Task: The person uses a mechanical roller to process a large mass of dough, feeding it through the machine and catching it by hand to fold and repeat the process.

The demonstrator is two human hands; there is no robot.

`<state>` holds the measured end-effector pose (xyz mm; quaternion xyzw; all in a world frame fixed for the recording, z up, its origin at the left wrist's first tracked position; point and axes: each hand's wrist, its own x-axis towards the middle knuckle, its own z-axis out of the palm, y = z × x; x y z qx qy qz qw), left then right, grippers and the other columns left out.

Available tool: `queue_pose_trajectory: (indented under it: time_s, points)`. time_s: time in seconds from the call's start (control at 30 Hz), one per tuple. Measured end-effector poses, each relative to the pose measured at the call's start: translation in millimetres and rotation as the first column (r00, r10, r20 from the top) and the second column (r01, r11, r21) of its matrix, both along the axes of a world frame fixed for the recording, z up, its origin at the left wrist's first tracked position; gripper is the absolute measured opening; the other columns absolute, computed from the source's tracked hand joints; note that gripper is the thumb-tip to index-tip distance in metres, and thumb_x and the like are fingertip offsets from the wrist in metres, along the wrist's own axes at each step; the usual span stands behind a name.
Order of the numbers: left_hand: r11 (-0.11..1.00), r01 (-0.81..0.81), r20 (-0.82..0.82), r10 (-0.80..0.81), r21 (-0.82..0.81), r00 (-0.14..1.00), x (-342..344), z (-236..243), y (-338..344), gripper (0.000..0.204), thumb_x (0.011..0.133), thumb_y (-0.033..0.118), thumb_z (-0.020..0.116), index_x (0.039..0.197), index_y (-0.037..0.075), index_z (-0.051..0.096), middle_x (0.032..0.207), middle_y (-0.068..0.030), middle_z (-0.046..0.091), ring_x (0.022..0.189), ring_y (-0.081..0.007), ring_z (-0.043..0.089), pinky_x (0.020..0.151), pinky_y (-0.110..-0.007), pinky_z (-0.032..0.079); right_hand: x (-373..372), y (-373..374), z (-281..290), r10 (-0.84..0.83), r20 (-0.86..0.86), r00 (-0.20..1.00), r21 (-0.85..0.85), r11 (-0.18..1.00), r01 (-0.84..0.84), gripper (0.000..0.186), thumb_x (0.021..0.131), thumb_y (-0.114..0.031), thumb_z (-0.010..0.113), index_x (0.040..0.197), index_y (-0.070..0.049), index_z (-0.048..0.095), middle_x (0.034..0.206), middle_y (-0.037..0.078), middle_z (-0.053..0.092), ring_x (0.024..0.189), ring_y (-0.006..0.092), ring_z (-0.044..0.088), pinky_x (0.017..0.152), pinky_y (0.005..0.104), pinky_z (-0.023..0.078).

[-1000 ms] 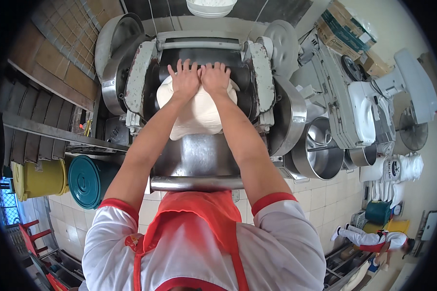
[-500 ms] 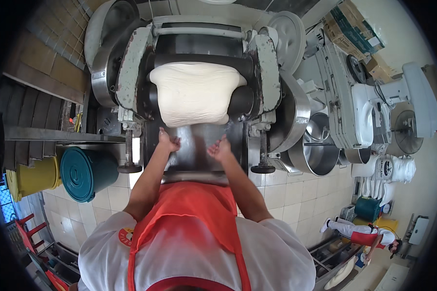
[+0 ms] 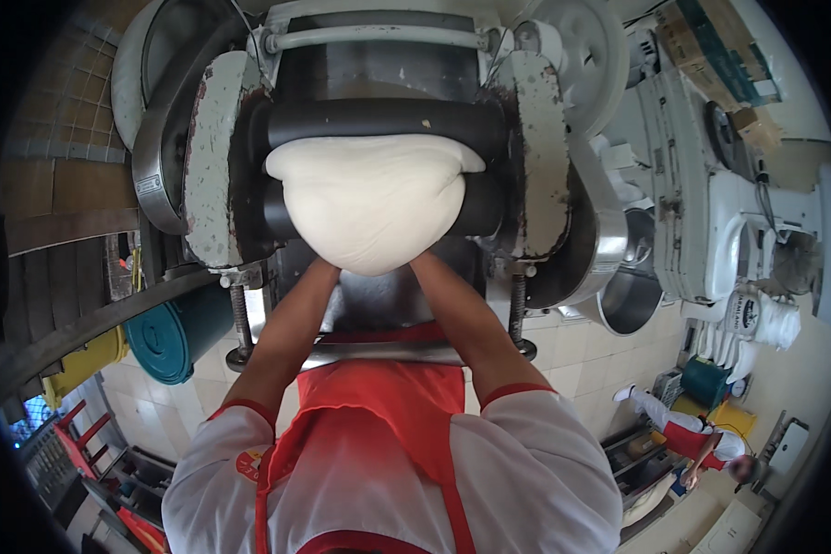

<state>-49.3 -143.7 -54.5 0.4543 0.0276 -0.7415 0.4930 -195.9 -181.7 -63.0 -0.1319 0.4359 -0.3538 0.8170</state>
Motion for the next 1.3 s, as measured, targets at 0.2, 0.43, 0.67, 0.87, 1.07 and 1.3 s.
queue_pose_trajectory:
  time_s: [0.2, 0.43, 0.67, 0.87, 1.07, 1.3]
  points:
    - [0.985, -0.172, 0.098, 0.173, -0.013, 0.98, -26.5, 9.5, -6.6, 0.069, 0.085, 0.06, 0.046, 0.134, 0.013, 0.039, 0.122, -0.0068, 0.04, 0.104, -0.0286, 0.041, 0.084, -0.04, 0.037, 29.2, 14.0, -0.6, -0.119, -0.323, 0.939, -0.27, 0.962, 0.029, 0.059, 0.089, -0.042, 0.048, 0.14, -0.015, 0.034, 0.141, 0.006, 0.041, 0.13, 0.0241, 0.037, 0.105, 0.041, 0.033]
    - [0.618, -0.077, 0.619, -0.785, 0.783, -0.004, 54.1, -20.6, 26.9, 0.07, 0.086, 0.057, 0.045, 0.14, 0.014, 0.034, 0.137, -0.007, 0.038, 0.12, -0.0329, 0.04, 0.096, -0.045, 0.038, 8.2, 29.6, 71.3, 0.086, -0.996, -0.007, 0.082, 0.913, -0.4, 0.06, 0.087, -0.047, 0.047, 0.133, -0.009, 0.043, 0.135, 0.012, 0.048, 0.129, 0.0279, 0.039, 0.104, 0.0386, 0.034]
    - [0.981, -0.067, 0.44, -0.02, 0.18, 0.898, 44.4, -26.8, 42.7, 0.064, 0.087, 0.054, 0.046, 0.136, 0.012, 0.043, 0.141, -0.0063, 0.041, 0.131, -0.0319, 0.033, 0.098, -0.054, 0.034, -14.0, 27.1, -5.2, -0.139, -0.542, 0.829, 0.124, 0.962, 0.242, 0.061, 0.086, -0.052, 0.047, 0.108, 0.003, 0.062, 0.12, 0.016, 0.06, 0.113, 0.0294, 0.056, 0.093, 0.0352, 0.042]
    - [0.974, 0.226, 0.343, -0.201, -0.034, 0.918, 34.2, -8.0, 0.2, 0.058, 0.09, 0.044, 0.049, 0.133, 0.005, 0.044, 0.138, -0.0098, 0.046, 0.125, -0.0225, 0.044, 0.101, -0.036, 0.037, 23.9, 21.5, -1.4, -0.162, -0.132, 0.978, 0.005, 0.986, 0.164, 0.054, 0.088, -0.046, 0.047, 0.11, 0.001, 0.061, 0.119, 0.017, 0.06, 0.109, 0.0307, 0.057, 0.091, 0.0358, 0.044]
    - [0.892, 0.391, 0.921, -0.328, 0.229, 0.21, 19.2, -43.4, 3.8, 0.059, 0.092, 0.046, 0.045, 0.136, 0.006, 0.042, 0.137, -0.0101, 0.045, 0.127, -0.025, 0.041, 0.104, -0.039, 0.034, 21.8, 10.8, 16.9, -0.165, -0.796, 0.582, -0.309, 0.938, -0.157, 0.047, 0.089, -0.04, 0.047, 0.113, -0.001, 0.06, 0.118, 0.017, 0.061, 0.106, 0.032, 0.059, 0.089, 0.0364, 0.046]
    - [0.882, 0.47, 0.745, -0.293, -0.031, 0.6, 31.5, -43.3, 59.3, 0.057, 0.096, 0.044, 0.037, 0.137, 0.004, 0.039, 0.138, -0.0127, 0.045, 0.128, -0.0275, 0.04, 0.106, -0.041, 0.032, -30.0, 40.0, 49.4, 0.137, -0.939, 0.315, 0.068, 0.973, -0.22, 0.048, 0.092, -0.037, 0.036, 0.121, -0.003, 0.055, 0.123, 0.015, 0.057, 0.112, 0.0295, 0.055, 0.095, 0.0368, 0.042]
